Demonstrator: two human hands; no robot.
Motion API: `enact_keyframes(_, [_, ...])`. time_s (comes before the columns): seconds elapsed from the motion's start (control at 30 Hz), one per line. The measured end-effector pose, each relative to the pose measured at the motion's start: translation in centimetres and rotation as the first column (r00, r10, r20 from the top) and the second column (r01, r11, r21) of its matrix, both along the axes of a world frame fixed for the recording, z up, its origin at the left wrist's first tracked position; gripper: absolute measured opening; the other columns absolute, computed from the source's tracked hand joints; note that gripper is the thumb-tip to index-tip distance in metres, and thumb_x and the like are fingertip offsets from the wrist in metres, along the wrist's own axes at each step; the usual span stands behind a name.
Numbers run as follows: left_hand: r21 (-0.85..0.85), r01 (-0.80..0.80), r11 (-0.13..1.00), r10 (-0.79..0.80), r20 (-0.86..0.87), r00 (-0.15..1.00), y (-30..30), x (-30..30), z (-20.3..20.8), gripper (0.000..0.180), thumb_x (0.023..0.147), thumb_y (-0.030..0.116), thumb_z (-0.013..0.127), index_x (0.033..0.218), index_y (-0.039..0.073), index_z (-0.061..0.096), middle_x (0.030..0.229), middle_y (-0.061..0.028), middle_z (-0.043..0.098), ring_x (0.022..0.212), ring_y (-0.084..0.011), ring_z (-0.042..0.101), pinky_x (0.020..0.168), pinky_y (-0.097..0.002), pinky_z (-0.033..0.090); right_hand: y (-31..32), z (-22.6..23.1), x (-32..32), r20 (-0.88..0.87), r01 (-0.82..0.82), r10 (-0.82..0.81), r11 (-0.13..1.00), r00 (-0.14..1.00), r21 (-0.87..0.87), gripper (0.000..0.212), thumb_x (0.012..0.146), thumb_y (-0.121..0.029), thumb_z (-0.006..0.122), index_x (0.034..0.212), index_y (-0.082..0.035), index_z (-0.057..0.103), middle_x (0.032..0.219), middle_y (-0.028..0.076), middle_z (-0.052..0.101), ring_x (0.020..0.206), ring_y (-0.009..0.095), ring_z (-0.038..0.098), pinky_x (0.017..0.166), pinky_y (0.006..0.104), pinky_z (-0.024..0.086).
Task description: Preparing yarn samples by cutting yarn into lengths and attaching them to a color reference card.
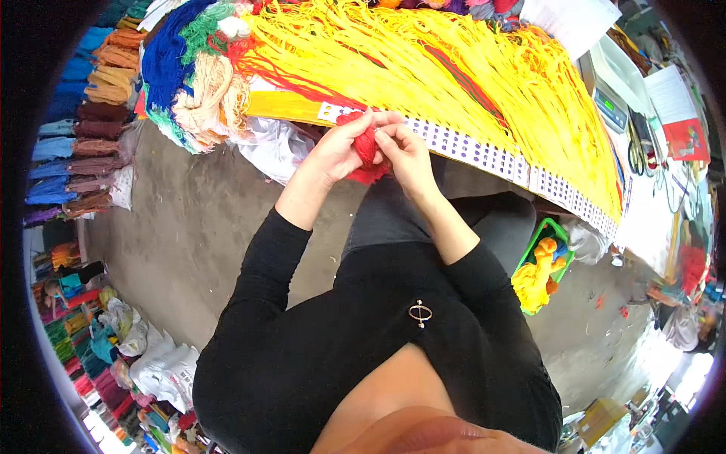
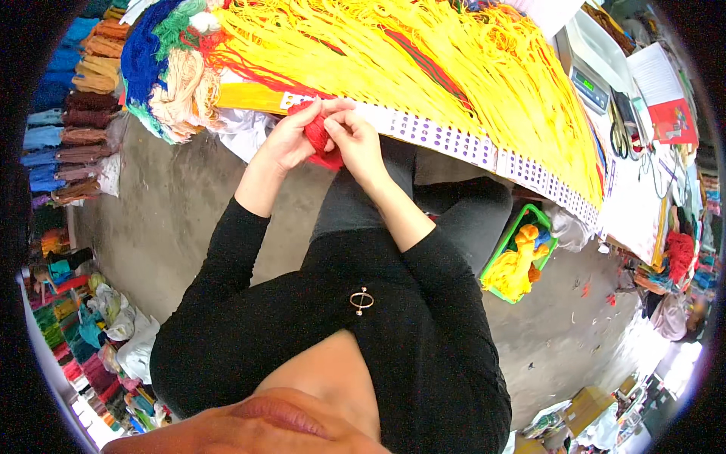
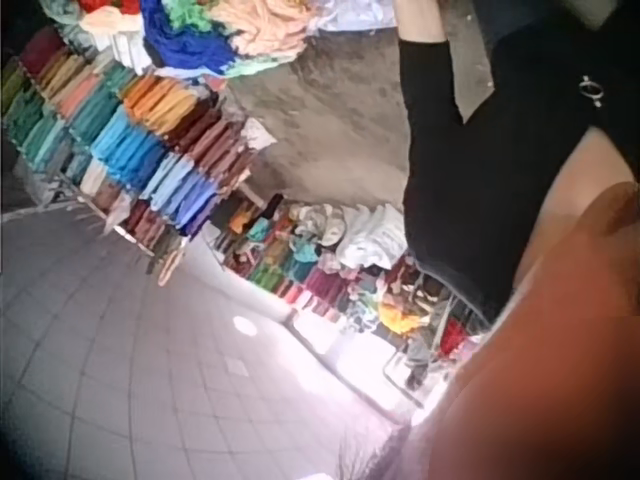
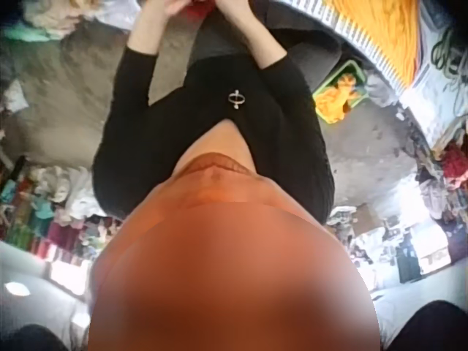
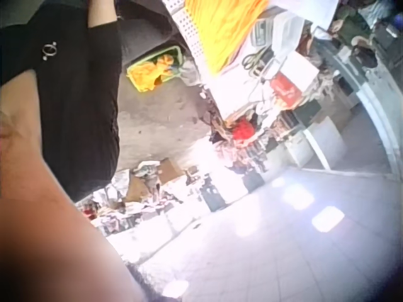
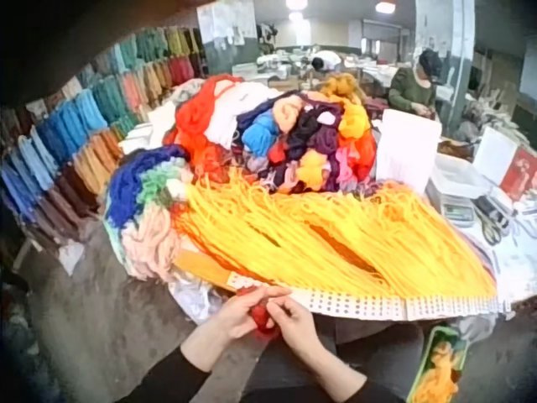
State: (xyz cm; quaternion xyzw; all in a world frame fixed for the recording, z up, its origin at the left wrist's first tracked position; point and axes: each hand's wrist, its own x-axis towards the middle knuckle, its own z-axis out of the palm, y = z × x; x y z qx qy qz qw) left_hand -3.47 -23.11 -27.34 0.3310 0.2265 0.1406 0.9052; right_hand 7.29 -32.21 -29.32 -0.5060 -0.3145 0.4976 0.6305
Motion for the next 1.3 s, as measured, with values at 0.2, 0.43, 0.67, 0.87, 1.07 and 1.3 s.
enact_keyframes(0.2, [-0.052,0.053,0.997,-0.045,0.139,0.989,0.0,0.5,0.4,0.048,0.096,0.038,0.032,0.119,-0.001,0.049,0.106,-0.0120,0.057,0.082,-0.0198,0.057,0.067,-0.0309,0.048,-0.9,0.0,0.4,-0.125,0.029,-0.024,0.999,0.992,0.040,0.014,0.092,-0.015,0.049,0.086,-0.004,0.056,0.072,0.001,0.058,0.063,0.008,0.054,0.060,0.0198,0.041])
enact_keyframes(0.43, [-0.195,-0.344,0.918,0.314,-0.170,0.934,-0.9,1.7,2.5,0.050,0.096,0.041,0.032,0.114,-0.001,0.052,0.087,-0.0099,0.059,0.069,-0.0182,0.056,0.065,-0.0312,0.046,-2.0,1.0,0.9,-0.221,0.125,-0.104,0.989,0.970,0.081,0.013,0.091,-0.014,0.051,0.084,-0.004,0.056,0.085,0.003,0.060,0.071,0.009,0.055,0.066,0.0204,0.041])
enact_keyframes(0.67, [-0.241,-0.353,0.904,0.352,-0.049,0.935,7.0,-9.3,-1.9,0.035,0.091,0.039,0.046,0.080,0.007,0.053,0.052,0.0076,0.030,0.041,-0.0042,0.025,0.041,-0.0206,0.022,-11.5,3.4,13.9,-0.551,0.577,-0.370,0.772,0.748,0.266,0.013,0.085,-0.012,0.051,0.084,0.000,0.057,0.087,0.012,0.058,0.081,0.021,0.054,0.081,0.0331,0.042])
enact_keyframes(0.87, [-0.205,-0.506,0.838,0.545,0.343,0.765,8.3,-14.3,1.0,0.042,0.093,0.023,0.046,0.128,0.001,0.040,0.085,-0.0043,0.051,0.048,-0.0028,0.033,0.043,-0.0157,0.030,-20.6,6.6,21.4,0.055,0.869,-0.944,0.321,0.325,0.377,0.022,0.090,-0.013,0.051,0.069,-0.009,0.049,0.055,-0.004,0.037,0.051,0.006,0.031,0.045,0.0197,0.023])
enact_keyframes(1.07, [0.062,-0.092,0.994,0.101,-0.162,0.982,2.1,-2.4,1.0,0.039,0.090,0.029,0.052,0.122,0.006,0.050,0.118,-0.0090,0.054,0.088,-0.0159,0.061,0.052,-0.0170,0.044,-5.0,2.4,9.4,0.371,0.221,-0.209,0.975,0.905,0.010,0.016,0.086,-0.009,0.054,0.100,-0.002,0.050,0.075,0.007,0.060,0.068,0.014,0.057,0.065,0.0261,0.047])
enact_keyframes(1.3, [0.125,0.115,0.986,-0.050,-0.431,0.901,1.2,1.8,-0.4,0.038,0.088,0.034,0.055,0.112,0.005,0.056,0.104,-0.0052,0.059,0.074,-0.0136,0.061,0.047,-0.0209,0.042,1.6,-4.0,6.7,0.596,0.181,-0.024,0.962,0.803,-0.205,0.020,0.085,-0.019,0.057,0.082,0.000,0.063,0.060,0.002,0.058,0.052,0.009,0.053,0.051,0.0236,0.043])
